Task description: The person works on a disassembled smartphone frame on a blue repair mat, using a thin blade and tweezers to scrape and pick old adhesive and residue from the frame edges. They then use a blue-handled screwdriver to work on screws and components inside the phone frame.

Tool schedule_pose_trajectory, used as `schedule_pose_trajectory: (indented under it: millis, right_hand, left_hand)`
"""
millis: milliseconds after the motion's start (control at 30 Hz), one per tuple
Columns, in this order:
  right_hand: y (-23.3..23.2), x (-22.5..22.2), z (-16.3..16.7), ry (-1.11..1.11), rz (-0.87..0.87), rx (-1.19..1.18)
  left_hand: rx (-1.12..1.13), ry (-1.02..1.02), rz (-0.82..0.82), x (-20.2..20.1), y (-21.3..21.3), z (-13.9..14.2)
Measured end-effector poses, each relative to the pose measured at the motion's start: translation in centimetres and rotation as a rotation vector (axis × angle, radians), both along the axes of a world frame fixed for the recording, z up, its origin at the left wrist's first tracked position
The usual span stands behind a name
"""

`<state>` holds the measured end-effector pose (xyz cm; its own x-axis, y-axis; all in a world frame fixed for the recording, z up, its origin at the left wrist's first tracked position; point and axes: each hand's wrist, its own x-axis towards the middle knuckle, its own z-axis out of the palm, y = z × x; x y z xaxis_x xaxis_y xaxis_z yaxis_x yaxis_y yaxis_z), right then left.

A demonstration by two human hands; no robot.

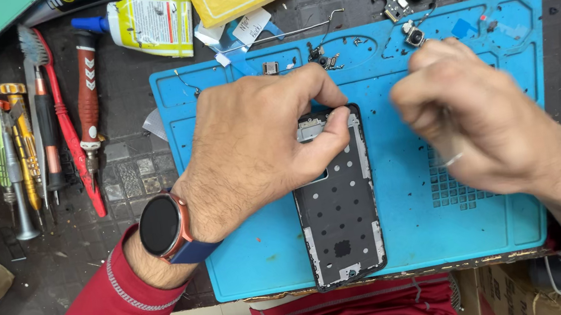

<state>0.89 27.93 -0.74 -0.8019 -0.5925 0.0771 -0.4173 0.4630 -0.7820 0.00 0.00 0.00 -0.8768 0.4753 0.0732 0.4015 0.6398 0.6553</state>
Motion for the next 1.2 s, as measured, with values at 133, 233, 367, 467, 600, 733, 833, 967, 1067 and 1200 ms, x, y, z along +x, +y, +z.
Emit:
schedule_pose_trajectory:
  millis: [133, 233, 367, 467, 600, 733, 833, 967, 1067, 1200]
  right_hand:
    - [-1.3, -0.2, 0.5, -0.005, -0.007, -0.046]
    - [-1.5, -0.5, 1.3, 0.157, 0.089, 0.111]
    - [-2.1, -1.1, 1.4, 0.296, 0.248, 0.212]
    - [-2.5, -0.9, 1.3, 0.365, 0.302, 0.237]
    - [-2.7, -0.6, 1.4, 0.513, 0.345, 0.179]
    - [-3.0, -0.2, 1.5, 0.539, 0.393, 0.282]
    - [-3.2, 0.4, 1.3, 0.572, 0.398, 0.327]
    - [-3.4, 0.0, 1.0, 0.465, 0.389, 0.291]
    - [-3.2, -0.3, 0.7, 0.365, 0.332, 0.254]
    - [-2.4, -0.4, 1.0, 0.304, 0.256, 0.221]
  left_hand:
    - [0.004, 0.013, 0.005, 0.1, 0.0, 0.0]
    - [0.012, 0.02, 0.008, 0.0, 0.0, 0.1]
    - [0.039, 0.032, 0.007, 0.1, 0.1, 0.2]
    - [0.032, 0.03, 0.012, 0.1, 0.0, 0.1]
    - [0.049, 0.03, 0.0, 0.0, -0.1, 0.2]
    - [0.029, 0.057, -0.003, 0.1, 0.0, 0.2]
    - [0.03, 0.087, -0.014, 0.2, 0.1, 0.2]
    - [-0.016, 0.056, -0.011, 0.3, 0.0, 0.4]
    - [0.001, 0.077, -0.033, 0.1, -0.3, 0.5]
    - [-0.044, 0.055, -0.026, 0.0, -0.2, 0.5]
